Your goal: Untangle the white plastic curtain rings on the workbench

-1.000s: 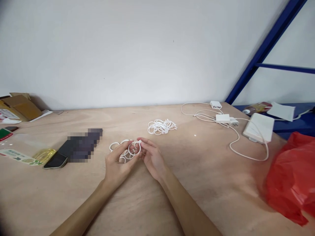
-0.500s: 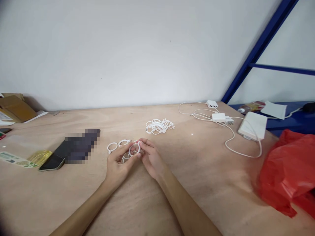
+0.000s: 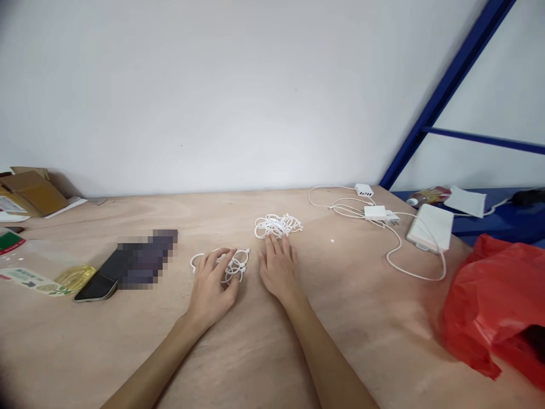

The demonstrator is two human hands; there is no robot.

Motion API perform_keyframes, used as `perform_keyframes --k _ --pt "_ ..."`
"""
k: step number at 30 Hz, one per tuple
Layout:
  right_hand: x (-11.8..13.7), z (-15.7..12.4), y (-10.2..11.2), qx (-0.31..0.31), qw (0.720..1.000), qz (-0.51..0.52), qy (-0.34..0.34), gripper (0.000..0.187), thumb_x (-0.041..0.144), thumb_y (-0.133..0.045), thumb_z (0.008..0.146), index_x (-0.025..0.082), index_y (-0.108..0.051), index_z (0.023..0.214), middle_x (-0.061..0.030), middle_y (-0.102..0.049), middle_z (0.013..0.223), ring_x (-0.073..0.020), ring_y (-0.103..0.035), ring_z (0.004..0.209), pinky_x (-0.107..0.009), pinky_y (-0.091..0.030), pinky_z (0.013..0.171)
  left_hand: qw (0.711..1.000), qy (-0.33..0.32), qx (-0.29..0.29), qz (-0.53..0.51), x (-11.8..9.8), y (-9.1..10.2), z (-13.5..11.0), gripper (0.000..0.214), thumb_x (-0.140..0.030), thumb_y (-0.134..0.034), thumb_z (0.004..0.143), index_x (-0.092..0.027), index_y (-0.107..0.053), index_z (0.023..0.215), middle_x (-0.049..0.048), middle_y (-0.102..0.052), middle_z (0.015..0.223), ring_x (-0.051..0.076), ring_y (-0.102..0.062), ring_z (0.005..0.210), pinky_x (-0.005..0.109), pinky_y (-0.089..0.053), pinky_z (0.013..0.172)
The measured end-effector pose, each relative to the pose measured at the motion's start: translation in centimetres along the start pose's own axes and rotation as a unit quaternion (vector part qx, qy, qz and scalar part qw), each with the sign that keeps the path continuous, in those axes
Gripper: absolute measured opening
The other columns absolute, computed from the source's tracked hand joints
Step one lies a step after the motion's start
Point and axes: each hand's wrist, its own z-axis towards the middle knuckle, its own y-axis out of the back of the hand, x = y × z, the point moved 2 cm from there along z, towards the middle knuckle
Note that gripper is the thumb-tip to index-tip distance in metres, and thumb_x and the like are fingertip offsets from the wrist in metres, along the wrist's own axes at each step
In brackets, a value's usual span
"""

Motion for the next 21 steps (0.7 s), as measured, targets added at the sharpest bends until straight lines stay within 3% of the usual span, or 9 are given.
perform_keyframes --k 9,12,15,17,18,19,21 --pt "0.7 -0.2 0.8 -0.081 0.996 0.009 -0.031 0.033 0.014 -0.046 0.083 0.017 -0.06 0.112 -0.0119 -0.067 0.108 -0.0287 -0.046 0.112 -0.045 -0.025 0.095 0.999 -0.023 -0.014 -0.035 0.0 0.0 0.0 0.04 -0.015 -0.052 0.079 -0.022 -0.055 0.119 0.0101 -0.057 0.114 0.027 -0.051 0.108 0.047 -0.043 0.092" --pt "0.6 -0.2 1.1 -0.091 0.994 0.052 -0.026 0.032 0.011 -0.041 0.083 0.019 -0.063 0.105 -0.0106 -0.069 0.101 -0.0279 -0.048 0.106 -0.045 -0.026 0.092 0.998 -0.027 -0.018 -0.046 0.0 0.0 0.0 0.038 -0.015 -0.052 0.08 -0.022 -0.055 0.118 0.0102 -0.058 0.113 0.027 -0.052 0.107 0.048 -0.044 0.092" --pt "0.5 0.0 1.9 -0.146 0.976 0.153 -0.043 0.031 0.017 -0.04 0.085 0.019 -0.064 0.105 -0.0103 -0.068 0.103 -0.0276 -0.048 0.103 -0.046 -0.027 0.092 0.997 -0.037 -0.024 -0.06 0.0 0.2 0.0 0.037 -0.017 -0.051 0.082 -0.023 -0.055 0.119 0.0104 -0.058 0.113 0.027 -0.053 0.107 0.048 -0.044 0.092" --pt "0.3 0.2 2.5 -0.183 0.937 0.289 -0.074 0.028 0.025 -0.045 0.085 0.02 -0.064 0.105 -0.009 -0.067 0.101 -0.026 -0.05 0.098 -0.044 -0.032 0.09 0.996 -0.043 -0.028 -0.066 -0.1 0.3 0.0 0.036 -0.017 -0.05 0.084 -0.024 -0.054 0.119 0.0106 -0.058 0.113 0.027 -0.053 0.107 0.049 -0.044 0.092" --pt "0.3 0.3 2.8 -0.185 0.902 0.378 -0.098 0.027 0.028 -0.048 0.084 0.022 -0.064 0.104 -0.0075 -0.066 0.097 -0.0244 -0.052 0.092 -0.041 -0.036 0.086 0.996 -0.046 -0.029 -0.068 -0.2 0.3 0.0 0.035 -0.017 -0.05 0.084 -0.024 -0.054 0.119 0.0107 -0.058 0.113 0.027 -0.053 0.107 0.049 -0.044 0.092" --pt "0.3 0.3 2.9 -0.171 0.854 0.475 -0.126 0.026 0.031 -0.053 0.082 0.023 -0.065 0.104 -0.0055 -0.066 0.09 -0.0222 -0.054 0.083 -0.038 -0.04 0.08 0.996 -0.05 -0.03 -0.072 -0.3 0.3 0.0 0.035 -0.018 -0.05 0.085 -0.024 -0.054 0.119 0.0107 -0.059 0.112 0.027 -0.053 0.107 0.049 -0.044 0.092" --pt "0.6 0.3 2.8 -0.108 0.728 0.654 -0.175 0.028 0.032 -0.064 0.075 0.024 -0.065 0.102 -0.0011 -0.062 0.077 -0.0175 -0.053 0.069 -0.032 -0.042 0.066 0.995 -0.059 -0.03 -0.081 -0.6 0.3 -0.1 0.035 -0.019 -0.051 0.085 -0.025 -0.052 0.12 0.0107 -0.06 0.112 0.027 -0.054 0.107 0.049 -0.045 0.092"
